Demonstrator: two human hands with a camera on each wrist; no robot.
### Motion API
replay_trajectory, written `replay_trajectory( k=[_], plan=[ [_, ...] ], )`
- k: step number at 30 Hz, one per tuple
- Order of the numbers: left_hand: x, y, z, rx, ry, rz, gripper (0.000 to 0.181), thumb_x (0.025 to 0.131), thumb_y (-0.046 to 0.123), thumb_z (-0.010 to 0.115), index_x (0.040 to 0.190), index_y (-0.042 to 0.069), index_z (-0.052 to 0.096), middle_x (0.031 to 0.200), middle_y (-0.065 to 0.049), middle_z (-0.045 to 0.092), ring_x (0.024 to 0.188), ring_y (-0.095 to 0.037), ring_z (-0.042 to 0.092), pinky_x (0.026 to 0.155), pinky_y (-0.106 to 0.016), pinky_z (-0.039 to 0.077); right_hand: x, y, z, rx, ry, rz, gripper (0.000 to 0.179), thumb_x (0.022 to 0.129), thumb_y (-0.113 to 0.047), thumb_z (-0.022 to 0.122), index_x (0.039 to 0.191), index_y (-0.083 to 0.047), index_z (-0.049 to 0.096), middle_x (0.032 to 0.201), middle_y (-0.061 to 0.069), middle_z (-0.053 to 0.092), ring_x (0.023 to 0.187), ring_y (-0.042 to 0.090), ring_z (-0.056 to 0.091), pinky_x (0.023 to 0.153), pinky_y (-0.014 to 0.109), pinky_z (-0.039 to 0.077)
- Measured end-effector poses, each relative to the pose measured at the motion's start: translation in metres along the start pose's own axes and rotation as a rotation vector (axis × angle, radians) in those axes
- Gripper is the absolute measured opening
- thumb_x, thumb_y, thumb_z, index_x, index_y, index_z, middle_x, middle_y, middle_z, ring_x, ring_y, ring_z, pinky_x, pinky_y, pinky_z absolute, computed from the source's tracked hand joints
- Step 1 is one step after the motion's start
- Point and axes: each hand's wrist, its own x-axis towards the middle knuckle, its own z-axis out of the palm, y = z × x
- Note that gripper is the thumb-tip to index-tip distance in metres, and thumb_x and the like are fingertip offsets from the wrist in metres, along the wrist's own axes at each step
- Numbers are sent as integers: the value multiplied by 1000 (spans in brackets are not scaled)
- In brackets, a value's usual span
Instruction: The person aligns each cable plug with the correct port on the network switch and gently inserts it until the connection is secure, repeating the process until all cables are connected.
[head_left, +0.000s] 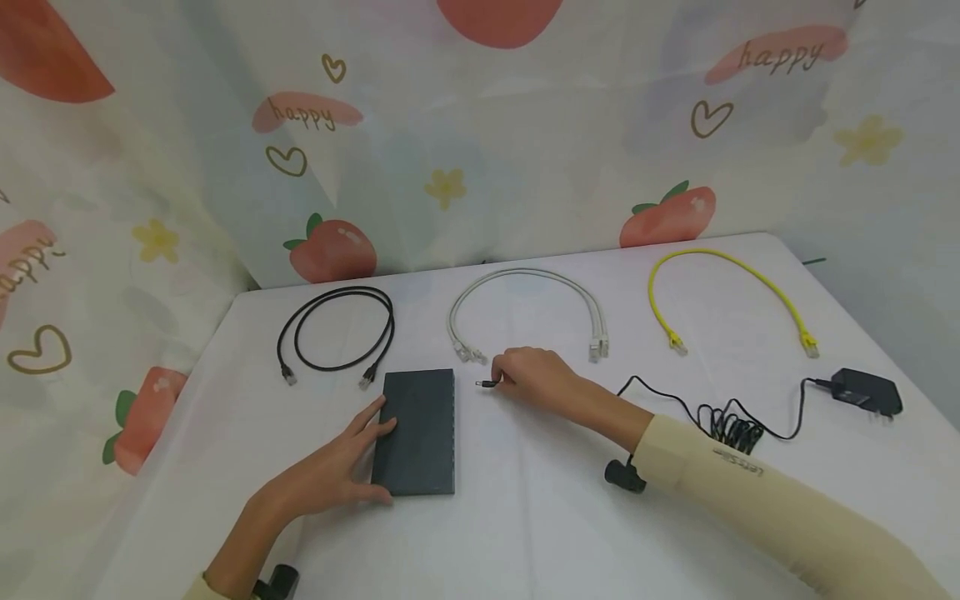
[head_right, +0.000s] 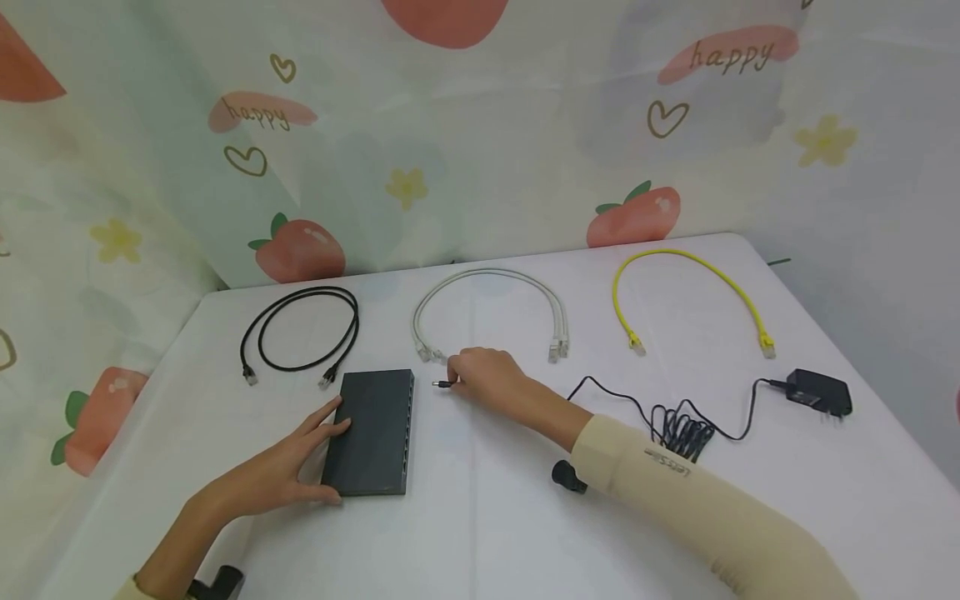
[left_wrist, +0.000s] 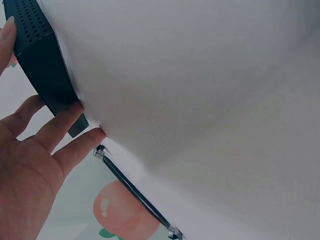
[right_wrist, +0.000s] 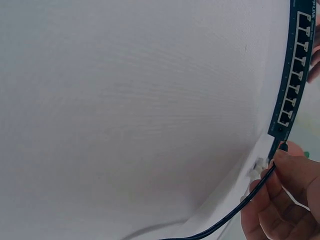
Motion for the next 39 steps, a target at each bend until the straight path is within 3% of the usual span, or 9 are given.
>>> replay_trajectory(
  k=[17,39],
  plan=[
    [0,2,0,-28,-4,-28,90,74,41,79,145,8,35,156,-11,3,140,-34,13,103,-53,31,13,-6,4,-39,-45,2,6,84,-10,71,90,-8,70,77,-1,60,66,11,52,56,25,46],
    [2,0,-2,-26,-15,-40,91,73,42,79,145,7,36,157,-10,2,140,-32,12,105,-52,28,27,-11,11,-39,-38,-44,6,84,-9,70,90,-8,71,85,2,66,73,14,60,58,27,49]
  ],
)
